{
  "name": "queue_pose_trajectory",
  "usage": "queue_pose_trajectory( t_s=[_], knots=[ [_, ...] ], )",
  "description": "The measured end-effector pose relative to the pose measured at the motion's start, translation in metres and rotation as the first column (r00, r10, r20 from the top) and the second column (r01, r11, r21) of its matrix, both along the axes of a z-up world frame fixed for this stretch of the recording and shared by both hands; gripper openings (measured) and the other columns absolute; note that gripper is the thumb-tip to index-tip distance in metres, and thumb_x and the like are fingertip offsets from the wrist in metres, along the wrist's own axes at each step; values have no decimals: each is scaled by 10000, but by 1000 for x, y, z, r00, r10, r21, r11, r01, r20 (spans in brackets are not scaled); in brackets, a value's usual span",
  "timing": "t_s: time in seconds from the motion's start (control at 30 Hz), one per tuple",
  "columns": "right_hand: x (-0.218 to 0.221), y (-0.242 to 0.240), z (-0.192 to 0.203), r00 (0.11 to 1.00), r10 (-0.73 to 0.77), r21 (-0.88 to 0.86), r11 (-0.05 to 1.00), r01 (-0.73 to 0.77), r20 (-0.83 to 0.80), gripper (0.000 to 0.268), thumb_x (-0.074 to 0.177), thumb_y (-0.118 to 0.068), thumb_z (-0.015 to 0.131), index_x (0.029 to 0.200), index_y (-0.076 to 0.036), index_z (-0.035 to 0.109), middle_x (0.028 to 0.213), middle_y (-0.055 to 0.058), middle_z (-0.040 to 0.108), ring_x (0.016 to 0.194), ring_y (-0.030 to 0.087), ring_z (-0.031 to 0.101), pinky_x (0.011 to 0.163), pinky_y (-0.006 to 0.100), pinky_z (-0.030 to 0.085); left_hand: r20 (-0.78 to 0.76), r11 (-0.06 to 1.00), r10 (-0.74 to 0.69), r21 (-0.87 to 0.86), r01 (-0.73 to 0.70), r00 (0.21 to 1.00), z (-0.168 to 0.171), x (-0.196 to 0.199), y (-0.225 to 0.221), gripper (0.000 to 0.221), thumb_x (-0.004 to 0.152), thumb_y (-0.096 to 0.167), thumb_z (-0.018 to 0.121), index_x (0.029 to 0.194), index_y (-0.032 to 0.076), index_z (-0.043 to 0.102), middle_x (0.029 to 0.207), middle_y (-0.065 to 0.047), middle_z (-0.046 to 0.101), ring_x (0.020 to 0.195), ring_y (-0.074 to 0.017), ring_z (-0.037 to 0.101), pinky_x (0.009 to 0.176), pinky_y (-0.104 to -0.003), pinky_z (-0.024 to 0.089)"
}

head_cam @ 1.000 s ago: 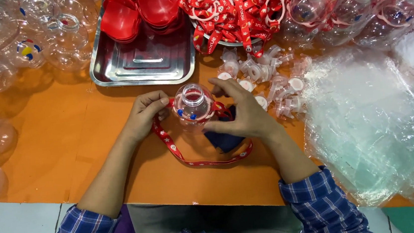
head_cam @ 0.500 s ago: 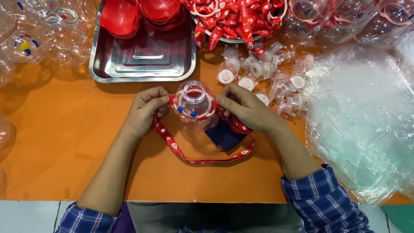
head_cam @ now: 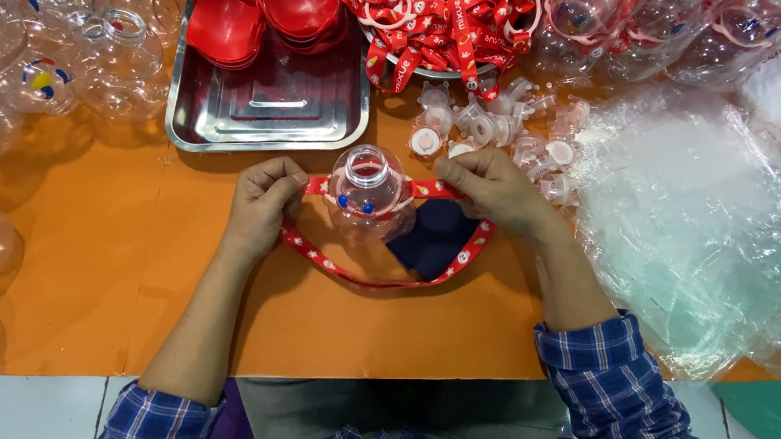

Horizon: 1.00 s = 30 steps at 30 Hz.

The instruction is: Assembling small plastic bottles by attaching red lanyards and then placing them into individual plastic bags.

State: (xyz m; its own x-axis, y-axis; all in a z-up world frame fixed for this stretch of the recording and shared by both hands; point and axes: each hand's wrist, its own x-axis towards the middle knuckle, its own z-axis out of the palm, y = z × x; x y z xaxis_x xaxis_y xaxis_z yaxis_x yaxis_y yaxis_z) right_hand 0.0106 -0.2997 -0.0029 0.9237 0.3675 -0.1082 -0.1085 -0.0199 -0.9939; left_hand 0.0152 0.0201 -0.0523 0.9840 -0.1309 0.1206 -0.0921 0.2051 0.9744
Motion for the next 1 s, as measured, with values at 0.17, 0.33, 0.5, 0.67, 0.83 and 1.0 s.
queue_pose_trajectory(
  t_s=[0.17,0.33,0.5,0.67,0.83,1.0],
  knots=[
    [5,-10,-4,997,-21,-82,996,27,78,444,1017,-223,702,627,-56,574,420,-19,367,357,44,365,363,166,296,22,998,-10,58,9,1000,-6,2,10,167,942,29,597,776,20,609,464,-14,338,413,-80,305,415,-217,252],
    [-1,-6,-6,1000,-1,-59,998,0,-9,383,991,-170,724,646,-61,600,462,-37,354,396,26,358,374,160,298,-19,994,-82,68,83,996,13,-7,7,136,954,42,618,820,23,634,512,5,406,444,-62,357,437,-207,293],
    [0,-17,-5,993,74,5,997,-74,-90,360,988,-212,727,679,-49,639,514,-32,378,434,37,343,427,193,336,-82,981,-184,41,188,979,15,-3,16,179,908,61,705,1063,-8,646,628,-32,565,480,-38,396,449,-180,290],
    [0,-20,-2,984,97,123,989,-79,-147,394,1016,-202,667,656,-82,563,508,-54,305,408,53,348,453,204,371,-140,969,-201,117,218,969,25,-5,15,200,891,91,693,1056,-14,652,603,11,505,468,-18,371,434,-161,256],
    [3,-26,0,963,59,175,985,-13,-264,451,1059,-279,596,658,-123,458,503,-75,253,370,35,316,434,212,342,-115,966,-171,178,190,978,29,-3,20,228,908,152,670,1055,-22,656,562,32,420,450,-19,319,424,-173,229],
    [7,-24,-7,963,82,88,994,-62,-255,320,1041,-207,620,745,-89,587,496,-55,339,352,38,343,419,204,333,60,921,-133,376,101,989,17,2,25,198,877,95,694,1049,-1,685,548,-25,503,477,-75,455,473,-184,323]
  ],
)
